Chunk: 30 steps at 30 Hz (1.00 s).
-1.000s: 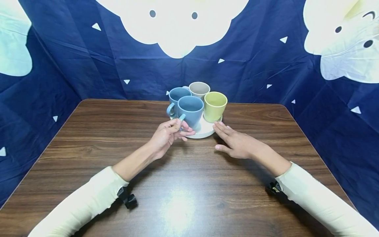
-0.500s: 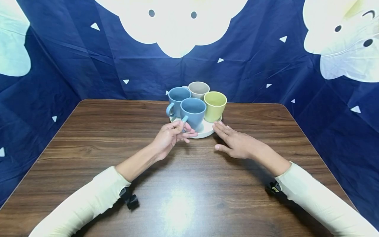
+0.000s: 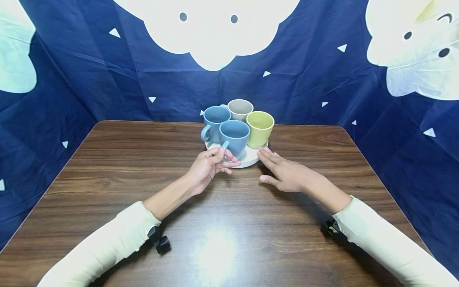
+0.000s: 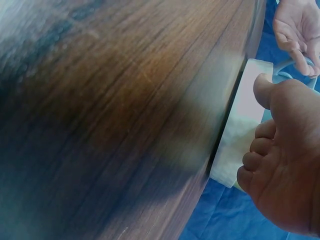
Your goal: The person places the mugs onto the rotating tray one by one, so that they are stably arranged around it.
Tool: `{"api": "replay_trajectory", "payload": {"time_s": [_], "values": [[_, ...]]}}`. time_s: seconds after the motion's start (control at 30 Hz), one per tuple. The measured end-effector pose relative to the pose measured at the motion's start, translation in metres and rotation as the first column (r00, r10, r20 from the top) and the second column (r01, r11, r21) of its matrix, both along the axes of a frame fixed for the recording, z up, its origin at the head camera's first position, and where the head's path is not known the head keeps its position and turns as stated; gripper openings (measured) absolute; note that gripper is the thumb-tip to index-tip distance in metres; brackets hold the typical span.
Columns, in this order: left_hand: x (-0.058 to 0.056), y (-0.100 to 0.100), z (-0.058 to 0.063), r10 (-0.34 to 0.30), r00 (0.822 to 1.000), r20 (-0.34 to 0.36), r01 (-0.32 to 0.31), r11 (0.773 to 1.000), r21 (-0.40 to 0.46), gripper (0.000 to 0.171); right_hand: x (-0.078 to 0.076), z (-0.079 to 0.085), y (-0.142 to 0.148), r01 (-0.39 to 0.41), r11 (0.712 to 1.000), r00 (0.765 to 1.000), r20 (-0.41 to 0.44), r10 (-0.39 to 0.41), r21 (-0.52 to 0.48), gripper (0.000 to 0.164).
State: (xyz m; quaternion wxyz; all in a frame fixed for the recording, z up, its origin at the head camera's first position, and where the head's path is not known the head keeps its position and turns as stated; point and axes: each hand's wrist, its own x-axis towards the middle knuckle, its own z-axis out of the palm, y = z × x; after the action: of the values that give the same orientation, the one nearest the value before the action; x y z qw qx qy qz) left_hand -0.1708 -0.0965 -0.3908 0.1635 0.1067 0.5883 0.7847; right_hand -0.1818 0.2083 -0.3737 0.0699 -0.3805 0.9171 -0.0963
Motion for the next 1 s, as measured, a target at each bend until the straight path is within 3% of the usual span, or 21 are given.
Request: {"api": "replay_trajectory", "payload": {"time_s": [0.5,1.0], "values": [[-0.0076,0.0045,-0.0043,0.006,0.999,0.044,-0.005,1.000,-0.027,0.032,-0.0006,-0.0007,0.0000,0.000,1.000,1.000,-0.004,0.000,0.002,0.080],[-0.0056,0.0069,-0.0015,-0.002,0.997,0.078,0.010,0.996,-0.091,0.037,-0.0002,-0.0017,0.0011,0.002,1.000,1.000,0.006,-0.002,0.000,0.080]]}}
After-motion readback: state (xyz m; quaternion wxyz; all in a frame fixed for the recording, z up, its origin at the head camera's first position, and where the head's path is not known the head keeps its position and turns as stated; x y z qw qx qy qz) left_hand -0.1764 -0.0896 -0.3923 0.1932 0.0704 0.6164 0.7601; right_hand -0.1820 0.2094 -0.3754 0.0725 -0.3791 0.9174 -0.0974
